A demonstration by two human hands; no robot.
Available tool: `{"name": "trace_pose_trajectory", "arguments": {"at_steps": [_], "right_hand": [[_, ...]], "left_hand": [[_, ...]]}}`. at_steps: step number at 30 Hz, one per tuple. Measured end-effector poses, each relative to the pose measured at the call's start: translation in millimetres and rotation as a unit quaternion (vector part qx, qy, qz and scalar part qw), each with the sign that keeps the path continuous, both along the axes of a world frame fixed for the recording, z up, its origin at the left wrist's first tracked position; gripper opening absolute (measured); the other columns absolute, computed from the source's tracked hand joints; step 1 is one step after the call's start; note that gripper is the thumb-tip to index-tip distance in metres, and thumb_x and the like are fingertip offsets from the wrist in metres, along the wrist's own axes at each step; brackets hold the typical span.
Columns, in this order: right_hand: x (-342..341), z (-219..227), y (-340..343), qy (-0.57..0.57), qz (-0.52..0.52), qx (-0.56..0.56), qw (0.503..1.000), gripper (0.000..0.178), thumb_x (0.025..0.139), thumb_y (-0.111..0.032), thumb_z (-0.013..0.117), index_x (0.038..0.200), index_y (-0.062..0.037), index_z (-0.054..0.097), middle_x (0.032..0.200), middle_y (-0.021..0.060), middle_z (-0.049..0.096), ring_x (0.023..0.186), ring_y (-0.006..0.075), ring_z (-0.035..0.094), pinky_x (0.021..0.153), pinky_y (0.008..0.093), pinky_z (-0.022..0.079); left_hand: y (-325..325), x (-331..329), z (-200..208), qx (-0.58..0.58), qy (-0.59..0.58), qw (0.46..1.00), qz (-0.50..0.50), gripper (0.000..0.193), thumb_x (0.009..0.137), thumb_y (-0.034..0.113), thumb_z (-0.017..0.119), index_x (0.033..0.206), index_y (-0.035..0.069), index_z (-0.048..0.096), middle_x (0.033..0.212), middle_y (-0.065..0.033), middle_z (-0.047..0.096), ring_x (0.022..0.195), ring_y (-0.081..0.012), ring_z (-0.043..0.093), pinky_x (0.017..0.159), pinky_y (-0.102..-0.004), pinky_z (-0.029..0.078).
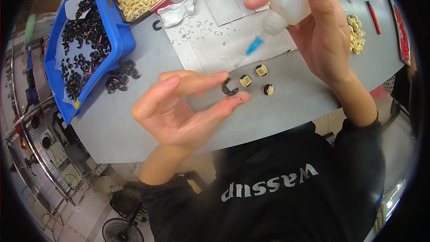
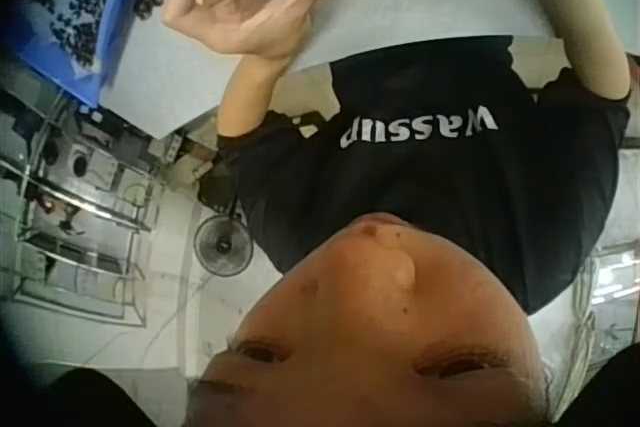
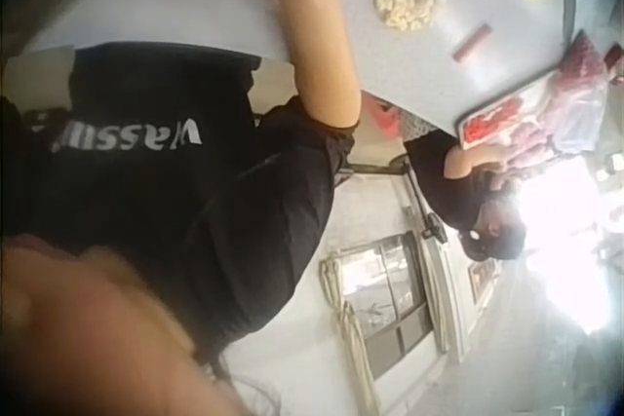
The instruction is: The recorder is gluing small yellow components into black plastic toy bases at a factory workbench.
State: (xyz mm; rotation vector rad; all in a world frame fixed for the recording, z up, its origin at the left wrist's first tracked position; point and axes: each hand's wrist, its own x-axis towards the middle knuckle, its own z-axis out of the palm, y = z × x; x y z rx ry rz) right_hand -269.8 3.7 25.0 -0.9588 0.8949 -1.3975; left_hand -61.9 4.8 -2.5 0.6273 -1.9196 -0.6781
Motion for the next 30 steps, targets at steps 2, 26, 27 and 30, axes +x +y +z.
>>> {"name": "trace_pose_trajectory", "arguments": {"at_steps": [2,26,27,30], "right_hand": [[0.1,-1.3,-0.9,-0.009,-0.014,-0.013,1.0,0.025,0.093,-0.028,0.04,0.105,-0.0062,0.038,0.093,0.019,0.059,0.063,0.011,0.048,0.061,0.0225,0.04],[1.0,-12.6,4.2,0.631,0.087,-0.282,0.718,0.029,0.062,0.001,0.063,0.085,-0.0026,0.045,0.091,0.0092,0.05,0.077,0.0273,0.054,0.063,0.0346,0.045],[0.9,-11.7,4.9,0.639,0.087,-0.283,0.71,0.028,0.063,0.0,0.063,0.085,-0.0028,0.045,0.09,0.0093,0.05,0.078,0.0272,0.054,0.064,0.0348,0.045],[-0.9,-4.6,9.5,0.654,0.089,-0.276,0.698,0.027,0.065,-0.001,0.063,0.085,-0.0031,0.046,0.091,0.0095,0.05,0.081,0.027,0.054,0.066,0.035,0.045]], "left_hand": [[-4.4,1.6,-4.3,-0.001,0.009,0.999,0.031,0.077,0.056,0.008,0.082,0.112,0.002,0.031,0.077,-0.012,0.064,0.064,-0.0135,0.056,0.052,-0.0208,0.041],[-30.9,8.5,-1.9,0.054,0.073,0.971,0.219,0.058,0.062,-0.001,0.076,0.105,0.003,0.038,0.084,-0.0118,0.064,0.072,-0.0105,0.052,0.063,-0.0214,0.039],[-30.0,7.2,-0.9,0.053,0.07,0.972,0.217,0.058,0.062,-0.001,0.076,0.105,0.003,0.038,0.084,-0.0118,0.064,0.071,-0.0105,0.052,0.063,-0.0216,0.039],[-29.5,3.4,1.5,0.051,0.062,0.976,0.2,0.057,0.062,-0.001,0.076,0.105,0.004,0.038,0.083,-0.0117,0.064,0.072,-0.0107,0.053,0.062,-0.0212,0.038]]}}
